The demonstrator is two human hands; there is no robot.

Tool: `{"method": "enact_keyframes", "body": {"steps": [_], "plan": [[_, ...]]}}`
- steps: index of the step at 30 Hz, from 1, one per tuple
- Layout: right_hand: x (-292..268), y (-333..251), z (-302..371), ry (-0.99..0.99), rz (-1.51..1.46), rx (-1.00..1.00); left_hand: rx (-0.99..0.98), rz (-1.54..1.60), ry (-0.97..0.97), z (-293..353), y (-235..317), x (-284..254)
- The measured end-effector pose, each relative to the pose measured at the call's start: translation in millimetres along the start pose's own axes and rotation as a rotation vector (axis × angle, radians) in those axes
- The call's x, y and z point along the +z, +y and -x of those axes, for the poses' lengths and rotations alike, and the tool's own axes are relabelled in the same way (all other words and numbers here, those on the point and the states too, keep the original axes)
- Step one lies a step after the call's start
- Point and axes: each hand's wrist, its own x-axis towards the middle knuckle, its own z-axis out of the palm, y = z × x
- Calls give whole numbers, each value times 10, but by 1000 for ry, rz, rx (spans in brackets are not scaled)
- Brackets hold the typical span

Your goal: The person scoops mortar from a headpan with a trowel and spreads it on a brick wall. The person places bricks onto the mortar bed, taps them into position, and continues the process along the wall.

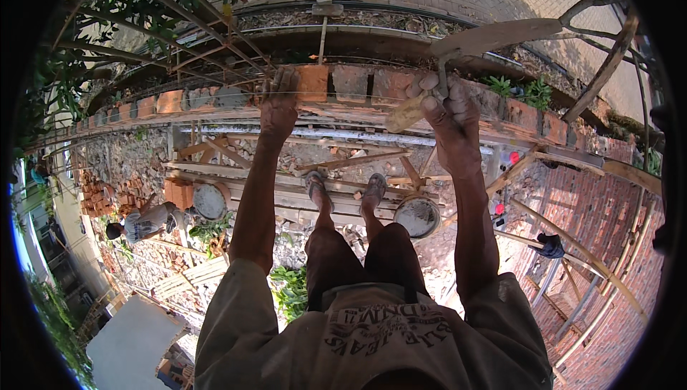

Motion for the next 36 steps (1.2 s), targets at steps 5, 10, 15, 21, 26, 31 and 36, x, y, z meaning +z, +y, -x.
{"method": "enact_keyframes", "body": {"steps": [5,10,15,21,26,31,36], "plan": [[-53,-83,47,-56,228,35,-13,112,38,59,-77,96],[-240,319,877,-280,564,293,7,-241,-157,79,-187,149],[-769,1167,2016,-403,818,469,-72,-257,-325,69,-169,80],[-1096,2041,3423,163,1073,958,79,-283,-188,-144,-76,0],[-825,2360,3912,526,770,1129,180,-165,-135,-520,40,50],[-281,2413,3346,781,773,733,182,-130,-208,-860,35,194],[94,2376,2194,820,1058,177,100,19,-303,-954,-72,298]]}}
